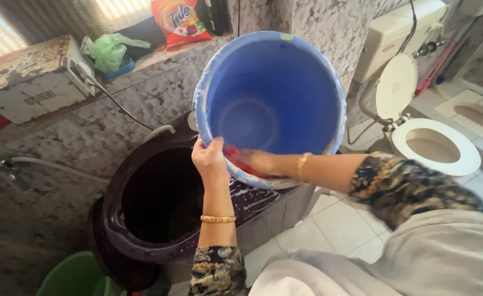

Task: The person cleans a blue plastic bucket by hand using a red cloth, scrubbing both the interior and exterior surfaces over a dark container in a bathroom.

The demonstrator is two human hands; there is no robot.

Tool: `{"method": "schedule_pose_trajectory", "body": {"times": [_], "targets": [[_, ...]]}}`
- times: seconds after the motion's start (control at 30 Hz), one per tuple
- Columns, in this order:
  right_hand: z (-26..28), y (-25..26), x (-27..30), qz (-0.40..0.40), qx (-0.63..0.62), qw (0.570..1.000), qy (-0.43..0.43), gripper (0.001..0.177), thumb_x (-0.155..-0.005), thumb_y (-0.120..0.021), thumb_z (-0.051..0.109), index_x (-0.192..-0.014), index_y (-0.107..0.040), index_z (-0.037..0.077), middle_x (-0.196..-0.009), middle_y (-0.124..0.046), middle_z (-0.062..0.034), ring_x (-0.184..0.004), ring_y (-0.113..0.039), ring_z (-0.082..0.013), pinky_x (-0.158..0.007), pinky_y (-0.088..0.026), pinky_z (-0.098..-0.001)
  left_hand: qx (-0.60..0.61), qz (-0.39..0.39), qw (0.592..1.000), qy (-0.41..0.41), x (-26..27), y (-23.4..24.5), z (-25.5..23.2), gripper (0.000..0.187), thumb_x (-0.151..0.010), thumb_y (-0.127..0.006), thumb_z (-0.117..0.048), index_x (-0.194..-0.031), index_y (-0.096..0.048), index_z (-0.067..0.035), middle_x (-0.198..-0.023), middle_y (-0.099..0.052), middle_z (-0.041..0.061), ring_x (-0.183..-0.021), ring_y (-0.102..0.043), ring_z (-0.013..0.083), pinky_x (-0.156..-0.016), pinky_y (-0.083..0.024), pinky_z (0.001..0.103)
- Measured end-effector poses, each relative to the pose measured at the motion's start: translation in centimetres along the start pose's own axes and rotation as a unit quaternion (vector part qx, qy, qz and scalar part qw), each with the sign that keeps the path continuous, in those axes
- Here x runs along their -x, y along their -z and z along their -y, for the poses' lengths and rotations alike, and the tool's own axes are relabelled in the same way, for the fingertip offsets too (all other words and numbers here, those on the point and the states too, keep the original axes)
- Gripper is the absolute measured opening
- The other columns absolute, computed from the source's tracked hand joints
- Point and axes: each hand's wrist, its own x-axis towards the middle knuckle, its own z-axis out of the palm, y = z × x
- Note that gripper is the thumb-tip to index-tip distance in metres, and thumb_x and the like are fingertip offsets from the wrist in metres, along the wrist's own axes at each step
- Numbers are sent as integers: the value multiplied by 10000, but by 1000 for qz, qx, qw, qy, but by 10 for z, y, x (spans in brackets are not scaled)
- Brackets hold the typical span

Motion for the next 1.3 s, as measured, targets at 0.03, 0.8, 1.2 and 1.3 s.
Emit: {"method": "schedule_pose_trajectory", "body": {"times": [0.03, 0.8, 1.2, 1.3], "targets": [[-2, -10, -18, -15, -119, 991, 59, 330, -1068, -456, 199, -1374, -511, 90, -1339, -623, -36, -1249, -586, -116, -1089, -476, -300, -5, 2, 1000, 4, 2, -2, 0, 74, -918, -671, -19, -969, -669, 35, -799, -653, 53, -658, -595, 126, -629, -494, 253], [200, 110, 81, -9, 992, 29, 124, 645, -931, -566, 504, -1437, -531, 107, -1607, -405, -25, -1525, -235, -236, -1270, -120, -467, -124, 15, 991, 37, 6, 7, -12, 233, -675, -561, 50, -891, -647, 55, -784, -664, 74, -638, -608, 135, -598, -496, 262], [-10, -7, 41, -134, 231, 961, -71, 465, -1028, -451, 334, -1427, -533, 110, -1262, -572, -132, -1112, -506, -302, -940, -360, -476, -71, -12, 997, 34, 7, 11, 12, 116, -854, -695, -48, -879, -615, 32, -760, -671, 116, -627, -620, 175, -592, -499, 294], [3, -42, -12, -233, -126, 960, 92, 402, -951, -449, 204, -1346, -505, 152, -1132, -632, -98, -966, -628, -186, -824, -495, -373, -37, 20, 998, 43, 10, 12, 8, 267, -966, -623, -249, -959, -657, 16, -812, -692, 69, -675, -646, 136, -612, -517, 278]]}}
